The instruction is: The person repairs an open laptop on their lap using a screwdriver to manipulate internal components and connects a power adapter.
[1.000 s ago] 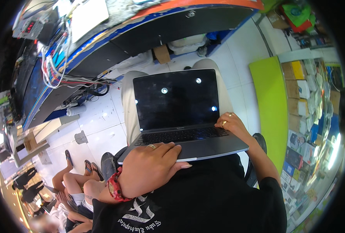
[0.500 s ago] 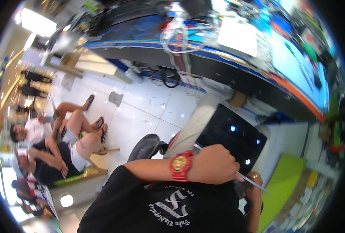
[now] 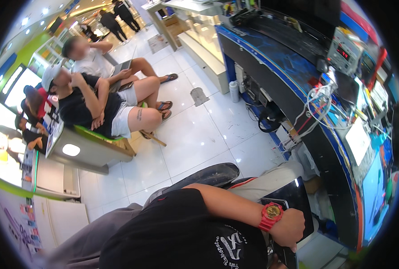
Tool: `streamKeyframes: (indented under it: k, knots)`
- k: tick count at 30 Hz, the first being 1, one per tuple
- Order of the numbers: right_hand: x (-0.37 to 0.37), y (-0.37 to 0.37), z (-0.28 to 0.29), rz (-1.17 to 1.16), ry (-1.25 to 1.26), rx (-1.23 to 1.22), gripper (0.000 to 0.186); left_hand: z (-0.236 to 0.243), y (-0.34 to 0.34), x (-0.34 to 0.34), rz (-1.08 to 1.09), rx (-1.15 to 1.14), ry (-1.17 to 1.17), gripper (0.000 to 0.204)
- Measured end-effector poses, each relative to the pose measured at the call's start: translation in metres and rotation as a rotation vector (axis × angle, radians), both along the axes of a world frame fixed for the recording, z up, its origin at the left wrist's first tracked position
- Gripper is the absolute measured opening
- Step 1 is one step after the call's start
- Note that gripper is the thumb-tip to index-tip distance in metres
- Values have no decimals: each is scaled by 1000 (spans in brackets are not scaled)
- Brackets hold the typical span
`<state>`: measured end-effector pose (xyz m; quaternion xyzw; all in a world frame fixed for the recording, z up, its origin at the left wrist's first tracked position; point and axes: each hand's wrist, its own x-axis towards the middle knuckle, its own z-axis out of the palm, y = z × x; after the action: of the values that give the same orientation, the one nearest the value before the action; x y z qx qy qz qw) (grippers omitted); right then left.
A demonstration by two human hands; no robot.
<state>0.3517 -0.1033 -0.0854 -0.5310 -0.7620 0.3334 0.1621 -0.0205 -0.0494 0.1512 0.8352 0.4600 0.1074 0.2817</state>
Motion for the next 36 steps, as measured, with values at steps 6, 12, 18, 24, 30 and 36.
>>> streamKeyframes:
  k: [6,12,18,24,30,36]
  knots:
    - [-5,6,-14,22,-31,28,39,-9,4,-6,16,-13,-5,64]
    - [-7,11,-28,41,-49,40,41,-26,11,5,59,61,17,63]
    - [-7,19,-40,60,-48,48,44,-27,20,7,29,2,26,65]
    - [-5,22,-46,74,-45,48,47,-25,19,8,62,-4,40,65]
    - [-4,22,-47,71,-46,50,50,-30,16,8,59,67,24,64]
    - [-3,22,-49,66,-43,54,53,-24,17,3,40,44,20,64]
